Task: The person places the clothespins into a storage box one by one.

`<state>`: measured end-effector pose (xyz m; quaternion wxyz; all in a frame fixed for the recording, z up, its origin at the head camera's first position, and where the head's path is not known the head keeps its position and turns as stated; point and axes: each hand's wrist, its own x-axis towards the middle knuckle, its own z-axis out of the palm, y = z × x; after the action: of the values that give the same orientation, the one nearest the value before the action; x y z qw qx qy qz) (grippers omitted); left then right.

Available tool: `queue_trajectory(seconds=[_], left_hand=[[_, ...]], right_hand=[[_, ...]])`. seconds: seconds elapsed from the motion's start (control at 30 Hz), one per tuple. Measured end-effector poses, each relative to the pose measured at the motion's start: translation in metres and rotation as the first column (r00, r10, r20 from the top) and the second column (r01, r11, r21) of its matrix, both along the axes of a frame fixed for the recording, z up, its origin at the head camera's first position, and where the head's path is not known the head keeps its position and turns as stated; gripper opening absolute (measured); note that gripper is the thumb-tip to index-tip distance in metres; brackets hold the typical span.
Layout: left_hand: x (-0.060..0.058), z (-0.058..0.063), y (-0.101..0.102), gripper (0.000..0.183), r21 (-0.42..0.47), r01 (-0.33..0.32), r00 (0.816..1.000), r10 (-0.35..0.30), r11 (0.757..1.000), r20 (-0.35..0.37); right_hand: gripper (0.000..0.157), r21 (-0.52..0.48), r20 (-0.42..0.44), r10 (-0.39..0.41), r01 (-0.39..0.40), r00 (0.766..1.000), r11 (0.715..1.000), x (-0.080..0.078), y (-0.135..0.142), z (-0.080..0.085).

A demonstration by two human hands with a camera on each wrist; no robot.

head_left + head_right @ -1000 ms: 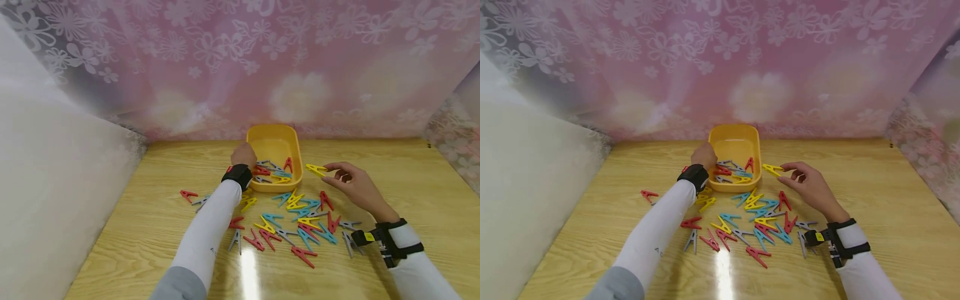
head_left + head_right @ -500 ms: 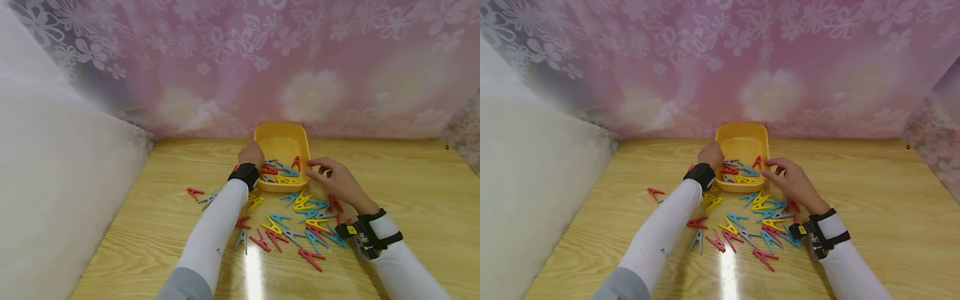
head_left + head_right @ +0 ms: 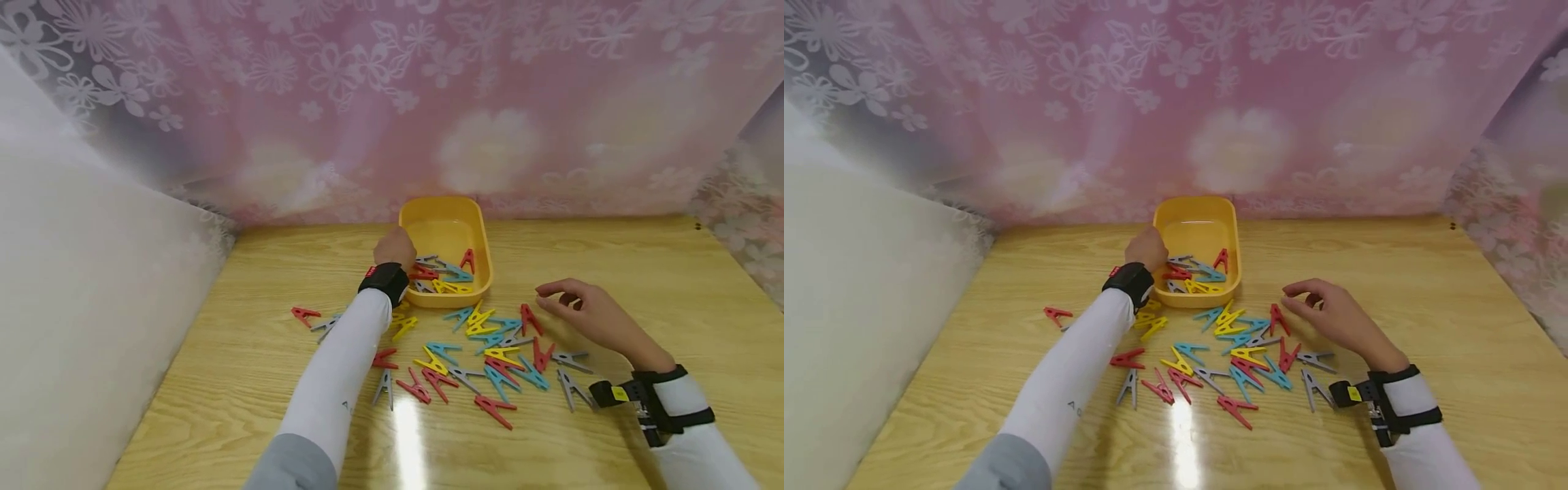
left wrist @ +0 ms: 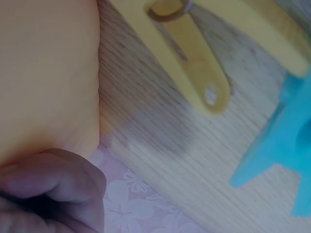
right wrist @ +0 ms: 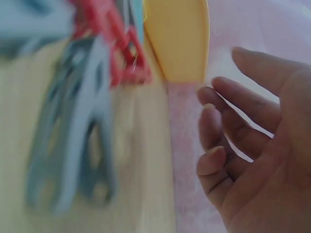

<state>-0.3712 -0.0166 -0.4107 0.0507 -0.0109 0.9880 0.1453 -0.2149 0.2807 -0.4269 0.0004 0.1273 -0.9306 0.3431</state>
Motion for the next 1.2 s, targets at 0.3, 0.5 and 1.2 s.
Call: queue_trajectory(seconds=[0.3,0.5,1.2], left_hand=[[0.001,0.001,-0.001,0.025,0.020,0.010,1.000,-0.009,1.000,-0.017],[0.001,0.001,0.000,0.021,0.015,0.012,1.000,-0.012,1.000,-0.014],[-0.002,-0.003,0.000,0.019,0.021,-0.017,1.000,0.017,1.000,-0.016]], right_hand=[[0.035,0.022,0.099,0.041,-0.043,0.994,0.999,0.031,0.033,-0.009],[0.035,0.000,0.126,0.064,-0.065,0.990,0.998,0.044,0.047,-0.012],[0.030,0.025,0.051,0.007,-0.009,0.999,1.000,0.061,0.060,-0.024]])
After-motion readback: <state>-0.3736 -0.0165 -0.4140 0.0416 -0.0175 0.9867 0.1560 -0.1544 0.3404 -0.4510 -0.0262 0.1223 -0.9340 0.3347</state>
